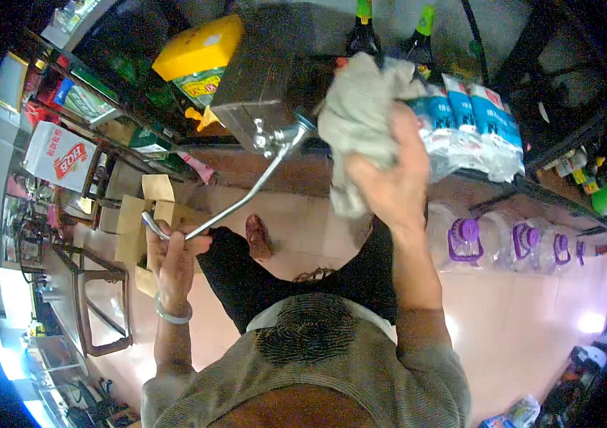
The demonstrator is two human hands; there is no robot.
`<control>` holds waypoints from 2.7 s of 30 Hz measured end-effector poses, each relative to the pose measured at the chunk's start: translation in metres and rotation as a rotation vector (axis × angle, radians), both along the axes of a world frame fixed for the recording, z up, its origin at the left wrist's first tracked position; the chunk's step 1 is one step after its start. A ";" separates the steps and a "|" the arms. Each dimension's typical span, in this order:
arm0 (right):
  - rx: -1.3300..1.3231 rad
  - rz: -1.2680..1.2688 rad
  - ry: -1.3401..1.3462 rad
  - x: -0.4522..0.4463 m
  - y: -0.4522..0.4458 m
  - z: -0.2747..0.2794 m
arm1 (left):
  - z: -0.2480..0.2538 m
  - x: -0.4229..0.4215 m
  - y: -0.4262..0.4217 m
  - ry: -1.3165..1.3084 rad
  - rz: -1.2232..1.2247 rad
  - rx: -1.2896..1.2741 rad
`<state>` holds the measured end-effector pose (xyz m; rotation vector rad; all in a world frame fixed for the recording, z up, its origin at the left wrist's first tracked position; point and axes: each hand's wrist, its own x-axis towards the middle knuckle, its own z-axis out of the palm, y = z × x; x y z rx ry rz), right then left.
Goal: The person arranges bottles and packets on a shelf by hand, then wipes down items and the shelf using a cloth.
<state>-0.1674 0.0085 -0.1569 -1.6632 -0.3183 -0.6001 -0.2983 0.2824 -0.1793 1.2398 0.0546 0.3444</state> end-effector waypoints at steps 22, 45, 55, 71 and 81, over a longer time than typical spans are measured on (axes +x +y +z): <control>-0.316 -0.248 -0.359 -0.018 0.019 -0.078 | -0.012 -0.012 -0.038 0.186 -0.008 -0.021; -0.395 0.753 -0.264 -0.065 0.084 -0.034 | -0.035 0.013 -0.021 -0.155 -0.210 1.260; 0.132 0.663 0.289 -0.020 -0.027 -0.073 | 0.075 -0.011 0.026 0.481 -0.060 0.498; -0.021 0.616 0.798 -0.004 0.010 -0.264 | 0.051 0.194 -0.003 -0.130 0.200 -0.256; -0.350 0.688 0.442 -0.003 0.018 -0.275 | 0.024 0.295 -0.059 -0.162 0.219 -0.560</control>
